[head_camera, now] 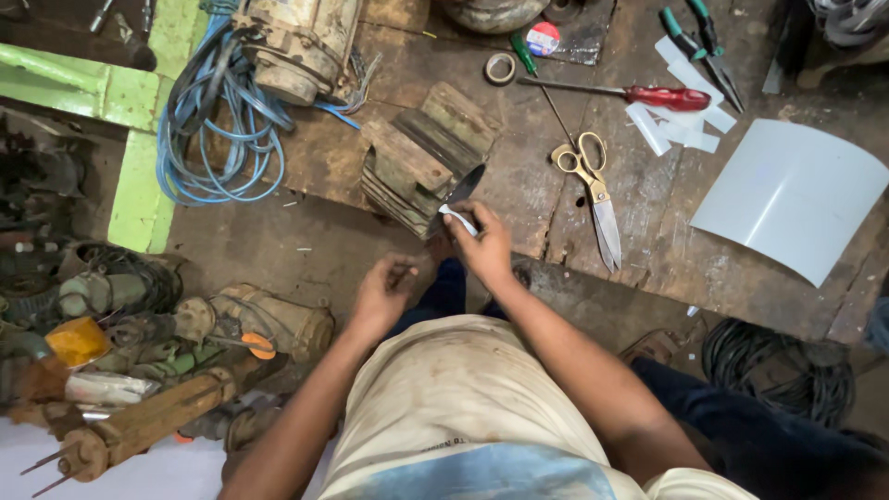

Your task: The person cuts small rectangular pieces from a white insulating sheet using scissors and inserts them into the slots of a motor stator. The person repeatedly cuts and places the pieces into the stator slots.

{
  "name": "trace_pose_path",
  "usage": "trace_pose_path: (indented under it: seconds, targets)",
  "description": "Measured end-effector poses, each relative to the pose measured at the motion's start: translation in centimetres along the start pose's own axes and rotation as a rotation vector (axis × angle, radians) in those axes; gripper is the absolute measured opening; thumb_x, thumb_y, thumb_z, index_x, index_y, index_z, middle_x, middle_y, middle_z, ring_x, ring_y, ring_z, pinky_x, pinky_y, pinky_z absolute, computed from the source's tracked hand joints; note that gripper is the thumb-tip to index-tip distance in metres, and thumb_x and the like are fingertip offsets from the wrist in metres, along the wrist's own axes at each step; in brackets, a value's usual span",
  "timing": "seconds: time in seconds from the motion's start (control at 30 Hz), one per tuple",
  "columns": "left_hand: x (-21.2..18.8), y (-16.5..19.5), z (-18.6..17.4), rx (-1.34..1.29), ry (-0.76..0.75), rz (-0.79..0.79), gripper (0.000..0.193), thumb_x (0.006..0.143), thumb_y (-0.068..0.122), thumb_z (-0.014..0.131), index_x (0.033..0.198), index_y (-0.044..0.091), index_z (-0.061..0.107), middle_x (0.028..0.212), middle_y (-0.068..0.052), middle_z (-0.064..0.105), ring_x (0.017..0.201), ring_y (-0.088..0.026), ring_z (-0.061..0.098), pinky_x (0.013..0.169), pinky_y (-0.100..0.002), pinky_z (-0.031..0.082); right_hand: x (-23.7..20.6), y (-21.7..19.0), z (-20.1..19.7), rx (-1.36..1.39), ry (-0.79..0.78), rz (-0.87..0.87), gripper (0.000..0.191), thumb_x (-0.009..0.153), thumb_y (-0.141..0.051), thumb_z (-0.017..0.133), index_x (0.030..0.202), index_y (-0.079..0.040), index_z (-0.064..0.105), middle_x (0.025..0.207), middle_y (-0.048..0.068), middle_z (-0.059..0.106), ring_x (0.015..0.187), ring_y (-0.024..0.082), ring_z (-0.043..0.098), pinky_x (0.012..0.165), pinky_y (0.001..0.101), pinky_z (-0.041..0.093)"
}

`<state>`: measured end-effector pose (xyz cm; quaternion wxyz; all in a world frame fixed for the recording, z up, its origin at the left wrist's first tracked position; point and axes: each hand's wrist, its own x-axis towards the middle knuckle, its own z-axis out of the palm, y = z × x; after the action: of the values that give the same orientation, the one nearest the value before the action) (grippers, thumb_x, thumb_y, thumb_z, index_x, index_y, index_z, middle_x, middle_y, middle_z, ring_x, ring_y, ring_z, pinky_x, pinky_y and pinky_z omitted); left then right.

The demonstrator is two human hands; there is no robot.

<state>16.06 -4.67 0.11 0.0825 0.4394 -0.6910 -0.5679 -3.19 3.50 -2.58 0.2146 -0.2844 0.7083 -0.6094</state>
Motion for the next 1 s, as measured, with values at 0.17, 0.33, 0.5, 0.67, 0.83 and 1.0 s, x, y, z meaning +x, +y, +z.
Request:
trace_pose_path:
  seconds: [0.17, 0.33, 0.5, 0.67, 0.83, 1.0]
  targets:
    - [-0.7, -2.1, -0.4, 0.050, -0.019, -0.112, 0.018, 0.095, 0.005, 0.068, 0.113, 0.003, 0.065, 0.097, -0.008, 0.074, 0.089, -0.013, 0.069, 0.078, -0.029, 0.056, -0.7, 1.3, 3.0, 0.288, 0.034, 0.264, 0.011, 0.095, -0.014, 0.073, 0.103, -0.006, 0.072, 0.087, 0.003, 0.071, 0.081, 0.009, 0.061, 0.076, 0.0257, 0.051]
    - [-1.1, -1.9, -1.2, -0.063, -0.070, -0.112, 0.022, 0.092, 0.002, 0.064, 0.114, 0.005, 0.063, 0.103, -0.005, 0.073, 0.095, -0.010, 0.069, 0.081, -0.027, 0.056, -1.3, 0.7, 4.5, 0.468, 0.125, 0.320, 0.009, 0.096, -0.014, 0.071, 0.101, -0.006, 0.070, 0.088, 0.000, 0.070, 0.083, 0.007, 0.062, 0.075, 0.0244, 0.050]
    - [-1.3, -1.4, -1.5, -0.006, -0.061, -0.103, 0.018, 0.094, 0.003, 0.065, 0.113, 0.004, 0.064, 0.098, -0.005, 0.072, 0.091, -0.012, 0.067, 0.080, -0.028, 0.055, -0.5, 1.3, 3.2, 0.071, 0.058, 0.107, 0.009, 0.094, -0.011, 0.073, 0.101, -0.004, 0.071, 0.084, 0.001, 0.070, 0.078, 0.011, 0.064, 0.072, 0.0252, 0.051]
    - [-0.9, -1.9, -1.4, 0.090, -0.079, -0.082, 0.020, 0.092, 0.001, 0.066, 0.112, 0.004, 0.064, 0.099, -0.004, 0.072, 0.092, -0.011, 0.068, 0.082, -0.028, 0.054, 2.8, 2.1, 2.8, 0.518, -0.140, 0.629, 0.010, 0.091, -0.009, 0.070, 0.099, -0.003, 0.069, 0.074, 0.003, 0.067, 0.058, 0.012, 0.055, 0.053, 0.0274, 0.044]
    - [-0.4, -2.5, -1.8, -0.060, -0.073, 0.022, 0.026, 0.089, -0.002, 0.064, 0.114, 0.004, 0.064, 0.103, -0.005, 0.072, 0.099, -0.010, 0.068, 0.086, -0.027, 0.053, 1.4, 1.7, 1.2, 0.435, -0.169, 0.473, 0.015, 0.086, -0.008, 0.073, 0.099, -0.006, 0.067, 0.078, 0.002, 0.070, 0.062, 0.009, 0.061, 0.056, 0.0244, 0.049]
    - [0.4, -0.3, -4.0, 0.089, 0.149, 0.099, 0.020, 0.095, 0.012, 0.069, 0.113, 0.005, 0.065, 0.100, -0.008, 0.072, 0.093, -0.013, 0.067, 0.082, -0.029, 0.054, 0.0, 1.5, 0.4, 0.083, -0.070, 0.148, 0.018, 0.083, -0.012, 0.082, 0.087, 0.000, 0.069, 0.079, 0.002, 0.070, 0.070, 0.008, 0.061, 0.065, 0.0244, 0.051]
